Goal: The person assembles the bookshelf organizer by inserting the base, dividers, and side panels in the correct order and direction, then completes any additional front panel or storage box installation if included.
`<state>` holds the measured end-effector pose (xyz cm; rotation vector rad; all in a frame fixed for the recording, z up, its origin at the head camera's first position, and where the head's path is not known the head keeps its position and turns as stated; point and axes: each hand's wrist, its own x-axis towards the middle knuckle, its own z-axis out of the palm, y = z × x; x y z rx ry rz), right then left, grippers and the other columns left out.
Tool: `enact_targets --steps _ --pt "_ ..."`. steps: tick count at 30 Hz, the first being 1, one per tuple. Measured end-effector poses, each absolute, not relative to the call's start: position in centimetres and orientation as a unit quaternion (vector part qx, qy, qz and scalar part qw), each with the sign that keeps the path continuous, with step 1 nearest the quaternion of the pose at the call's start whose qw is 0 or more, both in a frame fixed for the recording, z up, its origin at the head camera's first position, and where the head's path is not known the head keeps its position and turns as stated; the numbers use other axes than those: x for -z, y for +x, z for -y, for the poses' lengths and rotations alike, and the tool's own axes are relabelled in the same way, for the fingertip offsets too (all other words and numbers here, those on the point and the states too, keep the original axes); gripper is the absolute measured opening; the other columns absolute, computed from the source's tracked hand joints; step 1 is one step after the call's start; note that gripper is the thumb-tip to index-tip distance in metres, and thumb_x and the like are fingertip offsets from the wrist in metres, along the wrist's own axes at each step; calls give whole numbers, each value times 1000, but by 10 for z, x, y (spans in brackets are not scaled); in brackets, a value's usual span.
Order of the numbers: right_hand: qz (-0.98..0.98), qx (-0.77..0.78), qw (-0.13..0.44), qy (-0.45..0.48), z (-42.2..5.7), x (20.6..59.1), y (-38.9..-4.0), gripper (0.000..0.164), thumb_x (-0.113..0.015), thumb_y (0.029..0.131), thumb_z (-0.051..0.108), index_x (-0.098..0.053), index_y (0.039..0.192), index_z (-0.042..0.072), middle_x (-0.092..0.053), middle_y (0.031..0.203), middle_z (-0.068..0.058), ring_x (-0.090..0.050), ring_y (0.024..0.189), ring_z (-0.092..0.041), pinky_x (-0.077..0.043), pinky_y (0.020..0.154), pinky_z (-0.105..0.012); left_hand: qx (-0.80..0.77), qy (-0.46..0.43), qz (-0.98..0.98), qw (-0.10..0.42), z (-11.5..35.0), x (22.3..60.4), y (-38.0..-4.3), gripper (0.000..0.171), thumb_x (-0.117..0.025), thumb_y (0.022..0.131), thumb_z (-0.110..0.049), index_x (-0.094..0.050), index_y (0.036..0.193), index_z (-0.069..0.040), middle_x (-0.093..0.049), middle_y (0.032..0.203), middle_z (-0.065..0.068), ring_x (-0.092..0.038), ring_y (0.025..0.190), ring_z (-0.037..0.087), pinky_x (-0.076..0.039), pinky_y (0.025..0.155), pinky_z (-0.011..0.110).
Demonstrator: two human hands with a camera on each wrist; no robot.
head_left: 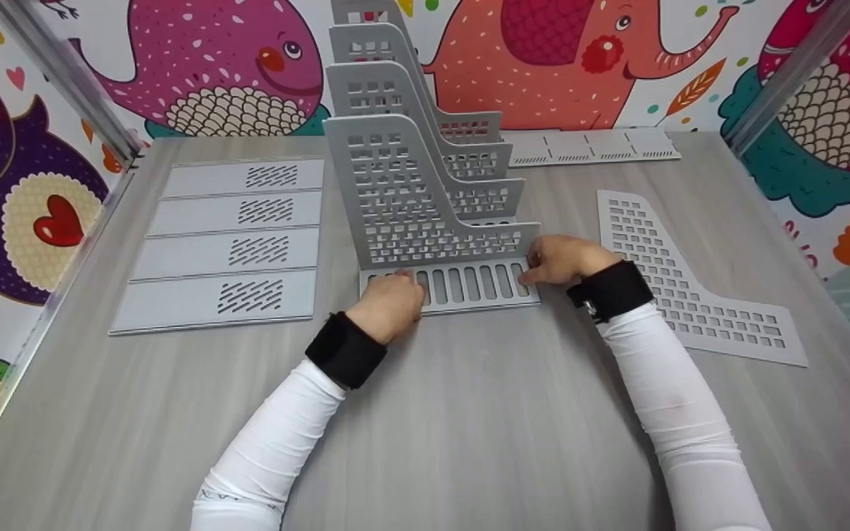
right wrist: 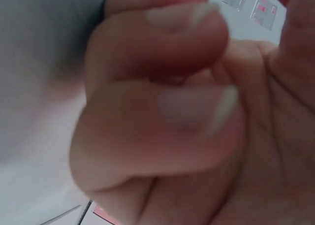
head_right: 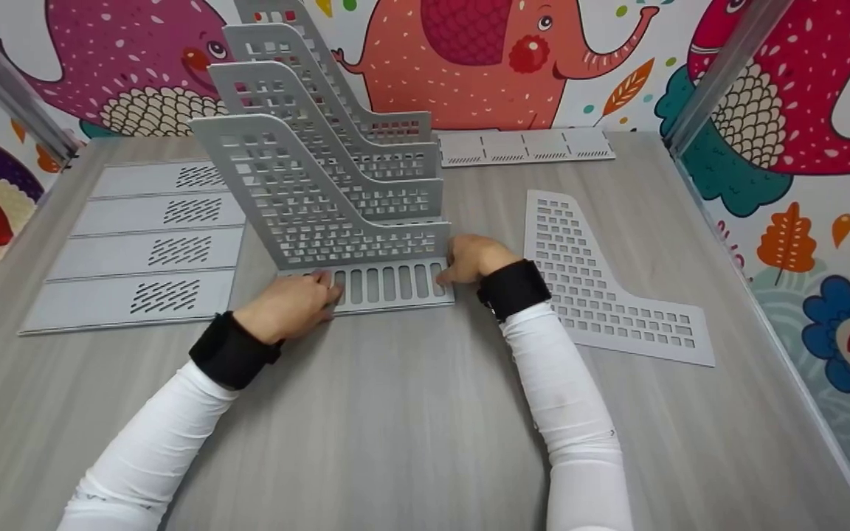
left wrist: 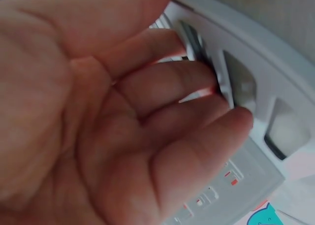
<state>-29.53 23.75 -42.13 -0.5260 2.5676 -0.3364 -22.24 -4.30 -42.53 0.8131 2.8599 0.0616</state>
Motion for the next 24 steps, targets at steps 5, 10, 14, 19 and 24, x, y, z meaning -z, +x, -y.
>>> enact_targets --steps 5,10,14,19,24 --pt "-949 127 255 -135 -258 409 -295 44 -69 91 43 -59 107 3 -64 98 -12 -57 89 -26 -49 76 -37 -4 271 -959 84 43 427 -221 29 -70 92 -17 -69 112 4 -66 116 25 -68 100 39 -61 77 52" --pt "-957 150 248 18 -306 389 -291 86 -76 84 47 -37 140 -4 -53 127 -30 -52 108 -40 -50 94 -58 2 256 -961 109 43 426 -222 41 -57 99 -11 -57 138 3 -54 140 27 -54 129 39 -55 92 56" --pt "-947 176 245 111 -343 387 -287 117 -80 80 50 -11 151 -11 -40 132 -37 -44 111 -48 -45 101 -67 -1 245 -960 138 44 426 -225 48 -47 99 0 -46 146 4 -42 154 28 -40 144 39 -50 104 58" --pt "-934 196 254 159 -371 398 -286 120 -81 78 55 -12 149 -13 -41 123 -36 -46 105 -48 -51 92 -61 -12 241 -958 157 45 426 -227 53 -46 97 3 -40 150 5 -34 158 28 -32 149 40 -44 110 59" --pt "-937 205 235 160 -384 408 -288 99 -81 77 57 -42 129 -17 -49 101 -25 -56 87 -37 -51 67 -35 -20 241 -955 172 46 425 -228 55 -49 96 0 -39 151 4 -32 160 27 -30 151 39 -44 111 57"
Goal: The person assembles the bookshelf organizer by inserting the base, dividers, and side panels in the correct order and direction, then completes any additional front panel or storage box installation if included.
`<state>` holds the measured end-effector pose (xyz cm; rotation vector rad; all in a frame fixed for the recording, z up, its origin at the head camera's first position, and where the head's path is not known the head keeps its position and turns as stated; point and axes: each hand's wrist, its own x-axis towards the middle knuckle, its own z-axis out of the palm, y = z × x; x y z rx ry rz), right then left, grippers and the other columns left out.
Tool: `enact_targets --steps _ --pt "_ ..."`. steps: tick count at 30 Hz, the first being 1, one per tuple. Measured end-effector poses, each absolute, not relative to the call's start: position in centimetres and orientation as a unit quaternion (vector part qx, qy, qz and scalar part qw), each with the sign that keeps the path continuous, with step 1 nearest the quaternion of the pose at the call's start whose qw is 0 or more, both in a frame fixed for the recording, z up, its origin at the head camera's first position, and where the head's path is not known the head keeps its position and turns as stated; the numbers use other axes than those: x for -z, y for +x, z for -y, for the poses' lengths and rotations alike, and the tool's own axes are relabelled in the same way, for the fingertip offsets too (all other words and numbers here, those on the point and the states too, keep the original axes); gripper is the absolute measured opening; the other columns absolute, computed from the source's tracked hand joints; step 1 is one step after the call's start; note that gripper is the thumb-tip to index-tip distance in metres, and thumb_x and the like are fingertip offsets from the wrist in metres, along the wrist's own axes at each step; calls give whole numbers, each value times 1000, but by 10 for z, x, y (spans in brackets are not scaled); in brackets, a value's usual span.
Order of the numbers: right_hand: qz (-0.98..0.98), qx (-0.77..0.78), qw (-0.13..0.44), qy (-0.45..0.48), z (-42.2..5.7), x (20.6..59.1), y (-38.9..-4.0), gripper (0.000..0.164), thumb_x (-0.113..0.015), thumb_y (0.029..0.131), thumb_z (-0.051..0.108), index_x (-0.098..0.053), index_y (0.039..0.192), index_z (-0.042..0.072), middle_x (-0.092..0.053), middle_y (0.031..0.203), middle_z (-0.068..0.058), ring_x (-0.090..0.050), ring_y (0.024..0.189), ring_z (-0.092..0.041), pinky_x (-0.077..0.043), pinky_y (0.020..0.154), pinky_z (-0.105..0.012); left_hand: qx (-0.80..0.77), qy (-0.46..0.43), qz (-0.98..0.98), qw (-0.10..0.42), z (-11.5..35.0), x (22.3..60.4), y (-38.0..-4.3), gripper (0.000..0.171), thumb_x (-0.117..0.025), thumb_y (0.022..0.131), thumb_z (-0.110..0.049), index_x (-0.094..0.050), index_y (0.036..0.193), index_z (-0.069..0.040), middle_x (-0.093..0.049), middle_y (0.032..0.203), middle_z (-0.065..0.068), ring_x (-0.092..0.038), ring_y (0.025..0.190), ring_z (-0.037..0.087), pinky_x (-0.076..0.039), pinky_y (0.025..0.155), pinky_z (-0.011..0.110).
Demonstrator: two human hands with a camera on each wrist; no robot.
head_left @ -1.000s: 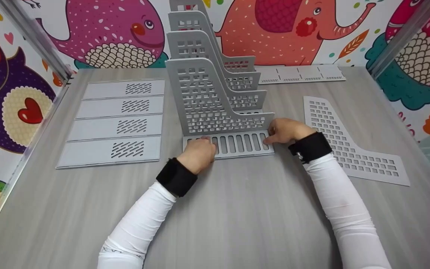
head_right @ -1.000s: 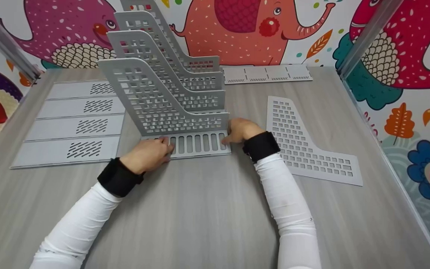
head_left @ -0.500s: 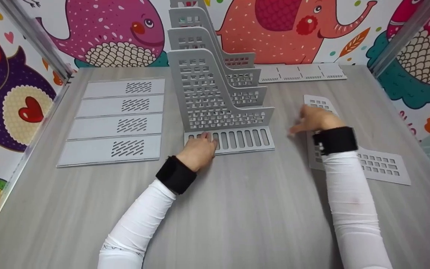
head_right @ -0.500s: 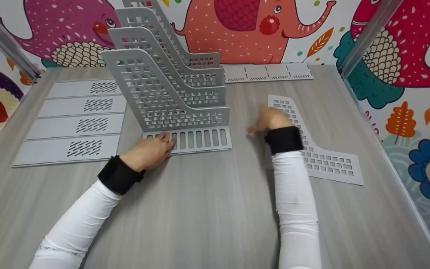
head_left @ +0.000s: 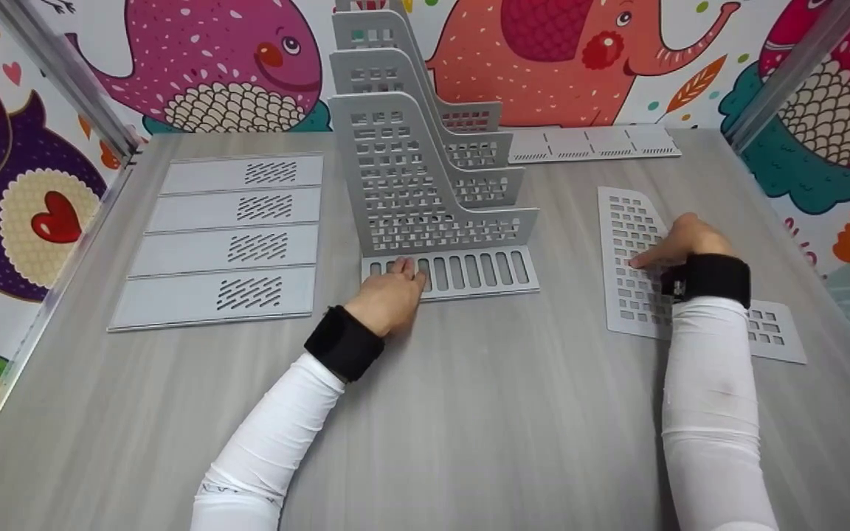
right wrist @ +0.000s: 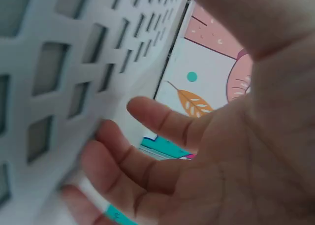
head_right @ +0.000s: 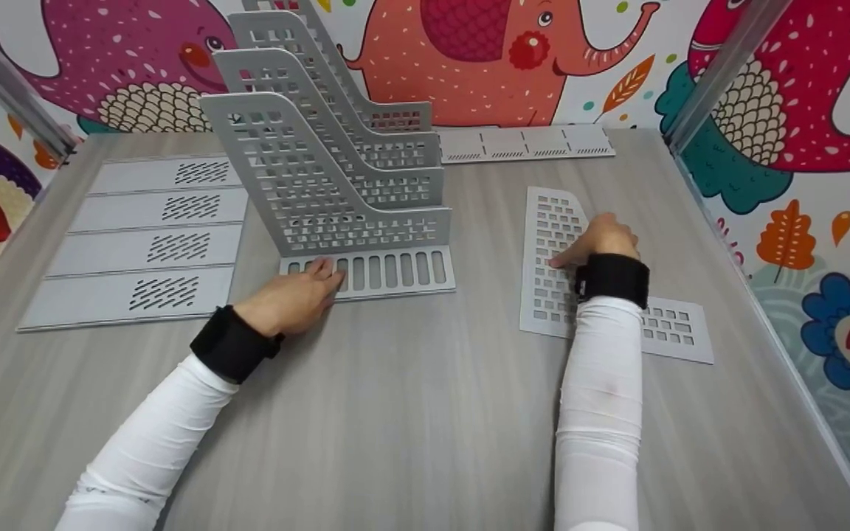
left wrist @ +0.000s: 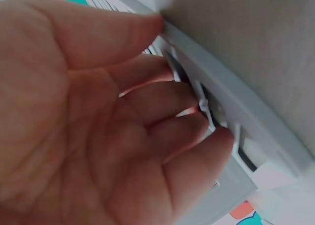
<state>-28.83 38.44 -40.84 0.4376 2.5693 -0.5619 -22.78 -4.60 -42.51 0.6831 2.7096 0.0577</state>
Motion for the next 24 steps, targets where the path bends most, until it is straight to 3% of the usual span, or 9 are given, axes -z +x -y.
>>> enact_targets --steps 6,14,19,24 --pt "-937 209 239 142 -392 411 -291 80 -78 80 58 -55 114 -11 -50 86 -14 -54 79 -30 -44 62 -32 -13 240 -953 184 46 424 -230 61 -54 93 -2 -38 152 3 -30 161 27 -29 151 38 -46 108 58" --pt "-943 195 250 100 -398 410 -292 67 -75 85 52 -57 105 -9 -49 80 -9 -53 75 -26 -42 62 -32 -26 243 -952 185 48 423 -229 59 -52 96 -5 -36 152 4 -29 161 29 -29 150 42 -42 112 58" --pt "-942 202 251 93 -400 409 -290 66 -75 85 49 -57 108 -10 -49 82 -9 -51 77 -27 -41 63 -32 -24 240 -953 184 49 421 -228 59 -54 100 -16 -35 153 2 -30 161 26 -32 148 46 -41 113 59" --pt "-939 217 251 92 -397 408 -290 71 -75 85 46 -54 121 -12 -51 93 -14 -52 85 -30 -44 66 -33 -30 234 -955 183 50 422 -227 59 -55 101 -18 -36 153 1 -31 161 24 -35 145 48 -44 109 60"
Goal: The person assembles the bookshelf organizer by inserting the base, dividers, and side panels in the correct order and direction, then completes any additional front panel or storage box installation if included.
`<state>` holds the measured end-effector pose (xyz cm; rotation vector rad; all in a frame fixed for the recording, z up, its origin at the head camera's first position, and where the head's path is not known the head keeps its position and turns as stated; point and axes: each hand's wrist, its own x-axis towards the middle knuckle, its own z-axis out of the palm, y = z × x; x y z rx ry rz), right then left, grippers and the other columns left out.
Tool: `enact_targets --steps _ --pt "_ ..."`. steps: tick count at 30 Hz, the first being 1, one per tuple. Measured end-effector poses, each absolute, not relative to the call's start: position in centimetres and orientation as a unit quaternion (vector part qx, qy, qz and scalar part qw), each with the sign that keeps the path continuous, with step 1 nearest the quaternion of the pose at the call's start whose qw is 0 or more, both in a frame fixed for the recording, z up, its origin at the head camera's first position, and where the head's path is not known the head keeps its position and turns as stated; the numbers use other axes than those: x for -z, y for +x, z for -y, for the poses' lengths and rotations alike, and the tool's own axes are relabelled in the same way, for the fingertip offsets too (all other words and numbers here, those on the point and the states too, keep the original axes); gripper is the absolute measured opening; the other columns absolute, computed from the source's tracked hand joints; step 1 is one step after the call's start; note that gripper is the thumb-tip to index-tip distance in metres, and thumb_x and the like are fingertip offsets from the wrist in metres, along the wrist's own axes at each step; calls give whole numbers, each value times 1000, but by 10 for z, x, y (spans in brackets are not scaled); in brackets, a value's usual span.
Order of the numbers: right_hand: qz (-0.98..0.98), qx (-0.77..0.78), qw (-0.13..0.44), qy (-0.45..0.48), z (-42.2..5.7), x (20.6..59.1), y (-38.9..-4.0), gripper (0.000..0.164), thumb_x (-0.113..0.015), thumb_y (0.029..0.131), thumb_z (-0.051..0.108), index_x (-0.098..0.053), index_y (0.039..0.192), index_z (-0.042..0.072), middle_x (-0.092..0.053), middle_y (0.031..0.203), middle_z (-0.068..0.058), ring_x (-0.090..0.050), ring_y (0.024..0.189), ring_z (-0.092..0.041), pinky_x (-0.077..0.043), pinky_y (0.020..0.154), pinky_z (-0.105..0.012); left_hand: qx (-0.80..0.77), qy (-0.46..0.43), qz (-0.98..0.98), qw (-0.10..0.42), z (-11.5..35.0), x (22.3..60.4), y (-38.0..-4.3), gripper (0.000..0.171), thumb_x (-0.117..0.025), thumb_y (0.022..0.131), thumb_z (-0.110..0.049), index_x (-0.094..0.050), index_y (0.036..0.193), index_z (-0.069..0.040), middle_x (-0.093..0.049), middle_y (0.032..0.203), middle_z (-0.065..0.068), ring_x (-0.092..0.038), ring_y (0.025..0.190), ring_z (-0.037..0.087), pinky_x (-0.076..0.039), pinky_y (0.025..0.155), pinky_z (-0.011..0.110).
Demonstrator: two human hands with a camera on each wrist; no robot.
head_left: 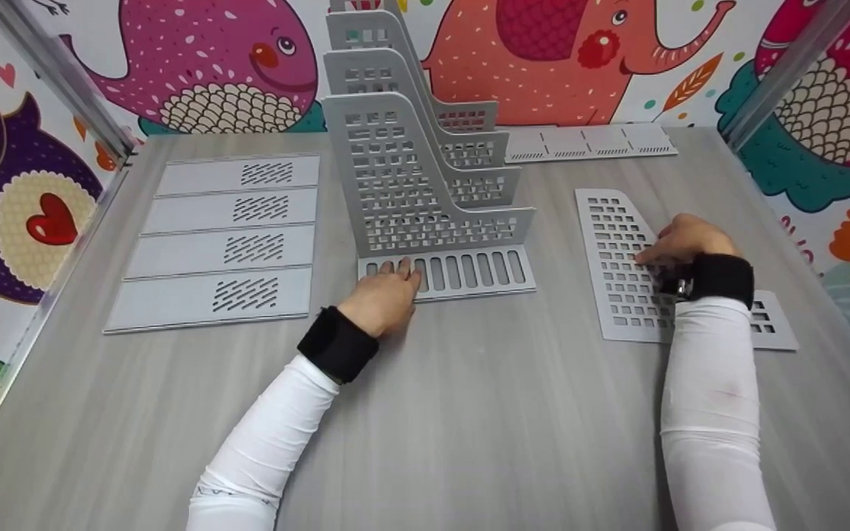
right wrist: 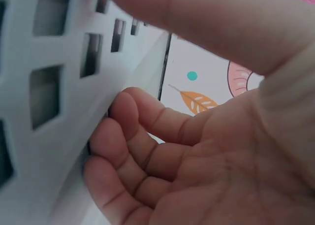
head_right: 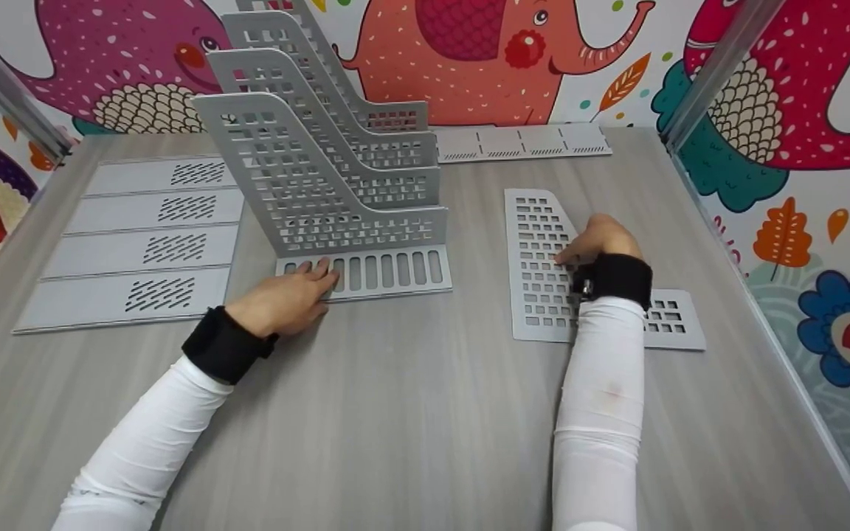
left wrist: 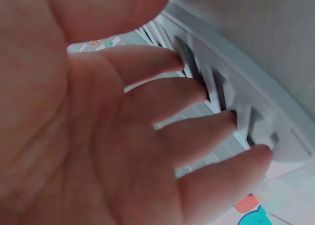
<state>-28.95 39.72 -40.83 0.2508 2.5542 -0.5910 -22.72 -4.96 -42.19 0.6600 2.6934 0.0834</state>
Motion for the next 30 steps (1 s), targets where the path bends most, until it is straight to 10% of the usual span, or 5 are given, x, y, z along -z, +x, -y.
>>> enact_targets --steps 11,30 --pt "-945 172 237 146 -361 415 -298 105 -79 72 67 -46 128 -15 -44 100 -21 -50 94 -38 -49 74 -39 -19 229 -953 197 48 423 -227 61 -52 102 -19 -31 156 0 -27 163 24 -32 147 46 -39 115 58" --pt "-920 354 169 18 -357 392 -299 72 -81 83 43 -39 124 1 -63 103 -9 -65 86 -18 -56 75 -28 -24 230 -954 192 47 424 -228 61 -52 102 -20 -31 155 1 -26 163 26 -31 147 48 -36 117 58"
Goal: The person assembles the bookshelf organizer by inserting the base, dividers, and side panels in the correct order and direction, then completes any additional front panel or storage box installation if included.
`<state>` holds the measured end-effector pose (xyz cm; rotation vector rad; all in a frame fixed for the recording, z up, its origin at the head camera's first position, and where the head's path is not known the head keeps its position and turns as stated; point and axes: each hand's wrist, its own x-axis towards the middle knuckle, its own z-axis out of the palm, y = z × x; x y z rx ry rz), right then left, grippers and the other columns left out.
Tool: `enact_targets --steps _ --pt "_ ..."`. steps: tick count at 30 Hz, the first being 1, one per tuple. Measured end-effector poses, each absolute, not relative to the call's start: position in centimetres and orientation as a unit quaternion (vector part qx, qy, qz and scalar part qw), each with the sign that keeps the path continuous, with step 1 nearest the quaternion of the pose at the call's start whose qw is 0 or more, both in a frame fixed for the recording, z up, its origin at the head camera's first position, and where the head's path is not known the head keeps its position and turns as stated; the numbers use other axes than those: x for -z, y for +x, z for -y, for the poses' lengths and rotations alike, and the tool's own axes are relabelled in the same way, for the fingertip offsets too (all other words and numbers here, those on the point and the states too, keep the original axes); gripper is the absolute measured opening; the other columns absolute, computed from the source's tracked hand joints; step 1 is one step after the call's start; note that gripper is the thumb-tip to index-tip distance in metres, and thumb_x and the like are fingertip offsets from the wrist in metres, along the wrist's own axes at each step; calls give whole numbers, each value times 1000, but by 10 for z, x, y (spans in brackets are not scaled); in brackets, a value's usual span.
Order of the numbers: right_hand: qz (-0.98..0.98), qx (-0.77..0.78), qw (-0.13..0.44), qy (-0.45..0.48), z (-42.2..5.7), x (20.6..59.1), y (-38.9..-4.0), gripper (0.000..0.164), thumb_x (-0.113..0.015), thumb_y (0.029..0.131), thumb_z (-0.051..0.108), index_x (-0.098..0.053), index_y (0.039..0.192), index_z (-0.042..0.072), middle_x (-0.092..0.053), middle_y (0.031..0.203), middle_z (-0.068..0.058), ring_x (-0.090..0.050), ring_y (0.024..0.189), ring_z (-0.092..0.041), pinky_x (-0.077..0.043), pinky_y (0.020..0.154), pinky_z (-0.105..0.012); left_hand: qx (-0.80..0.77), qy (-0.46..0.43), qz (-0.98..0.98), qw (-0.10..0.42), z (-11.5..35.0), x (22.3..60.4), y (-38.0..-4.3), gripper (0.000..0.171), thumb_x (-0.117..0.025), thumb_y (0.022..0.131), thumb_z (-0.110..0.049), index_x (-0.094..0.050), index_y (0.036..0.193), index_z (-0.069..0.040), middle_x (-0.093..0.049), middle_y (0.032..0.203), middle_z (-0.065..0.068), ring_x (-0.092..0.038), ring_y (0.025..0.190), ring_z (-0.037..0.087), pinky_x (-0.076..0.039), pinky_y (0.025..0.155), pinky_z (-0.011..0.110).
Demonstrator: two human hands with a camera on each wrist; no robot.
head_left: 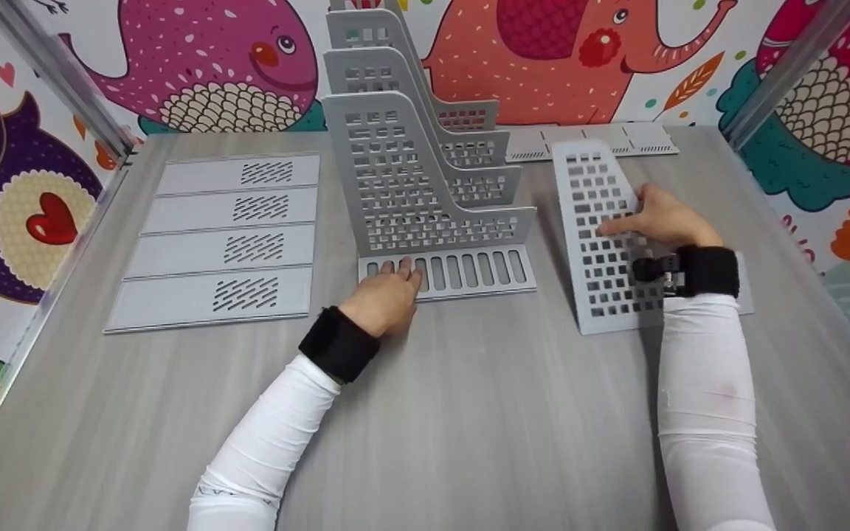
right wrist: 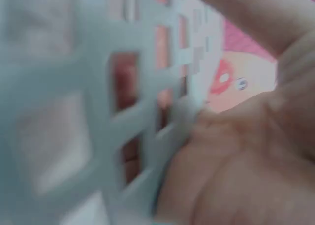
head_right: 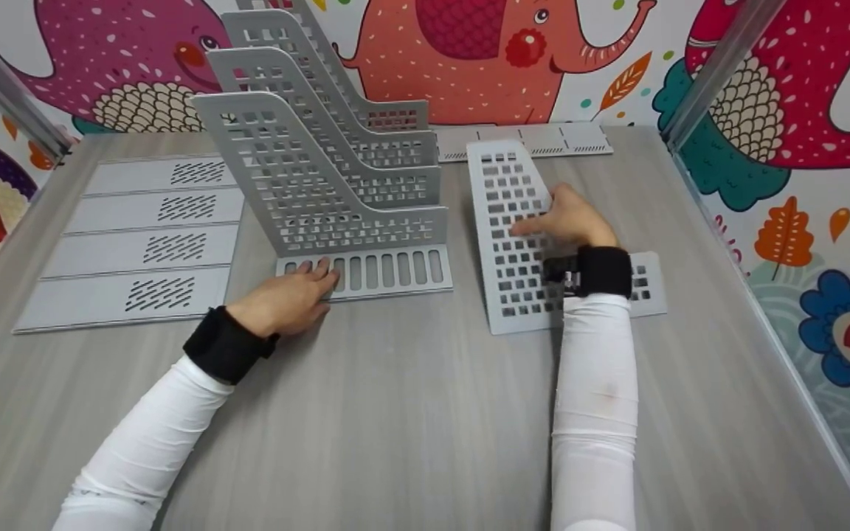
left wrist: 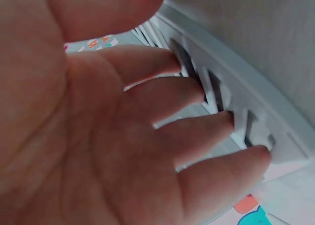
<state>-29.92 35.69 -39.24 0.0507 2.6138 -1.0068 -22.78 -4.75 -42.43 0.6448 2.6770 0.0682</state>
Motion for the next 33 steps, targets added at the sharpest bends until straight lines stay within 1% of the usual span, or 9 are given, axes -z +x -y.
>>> enact_targets --steps 2,4,6,8,11,15,22,29,33 --pt "-897 415 153 -5 -353 385 -296 63 -80 86 35 -40 125 6 -68 102 -2 -70 86 -13 -59 77 -24 -29 231 -954 191 48 424 -227 59 -51 102 -19 -32 155 2 -27 162 26 -31 147 48 -36 117 58" --pt "-867 476 139 -38 -349 377 -292 54 -76 91 25 -41 129 9 -72 107 2 -72 91 -11 -60 82 -22 -35 231 -954 189 48 424 -227 58 -50 102 -18 -33 154 2 -28 162 27 -31 147 49 -37 117 58" --pt "-841 520 127 -80 -346 370 -288 48 -70 95 17 -42 134 9 -73 115 2 -73 98 -10 -59 85 -21 -42 232 -954 188 48 423 -226 57 -50 102 -16 -35 153 2 -29 161 27 -31 146 49 -38 115 59" --pt "-821 547 114 -112 -343 364 -285 47 -65 97 12 -42 139 10 -71 122 0 -73 103 -12 -59 87 -23 -41 233 -953 189 48 423 -226 57 -51 100 -12 -36 153 1 -29 161 27 -31 146 50 -39 114 59" --pt "-818 551 96 -136 -340 357 -281 52 -64 98 10 -40 144 11 -69 126 -1 -71 106 -12 -58 88 -21 -36 230 -953 195 48 424 -226 59 -52 97 -7 -37 153 -2 -27 162 27 -30 147 49 -40 113 60" --pt "-827 537 75 -146 -337 354 -278 54 -63 98 9 -39 146 11 -67 127 -1 -69 107 -11 -57 89 -19 -31 228 -953 195 48 425 -227 62 -54 95 -5 -38 154 -5 -26 162 27 -31 147 49 -41 112 60" --pt "-808 563 73 -157 -339 352 -275 53 -63 97 6 -41 145 11 -68 128 -1 -69 109 -12 -57 90 -19 -24 229 -953 198 47 424 -228 64 -53 95 -3 -35 156 -7 -25 163 26 -30 147 50 -40 113 60" --pt "-821 542 78 -163 -342 350 -272 54 -64 97 8 -41 145 12 -67 131 1 -68 113 -11 -56 91 -19 -21 234 -954 187 47 425 -228 63 -55 93 -2 -38 154 -6 -28 162 27 -33 145 50 -42 112 60" --pt "-840 502 82 -187 -345 348 -270 46 -62 98 7 -47 141 9 -69 126 5 -69 110 -8 -56 90 -18 -22 236 -954 186 48 425 -228 65 -55 92 0 -38 154 -6 -28 161 28 -34 145 50 -42 112 60"
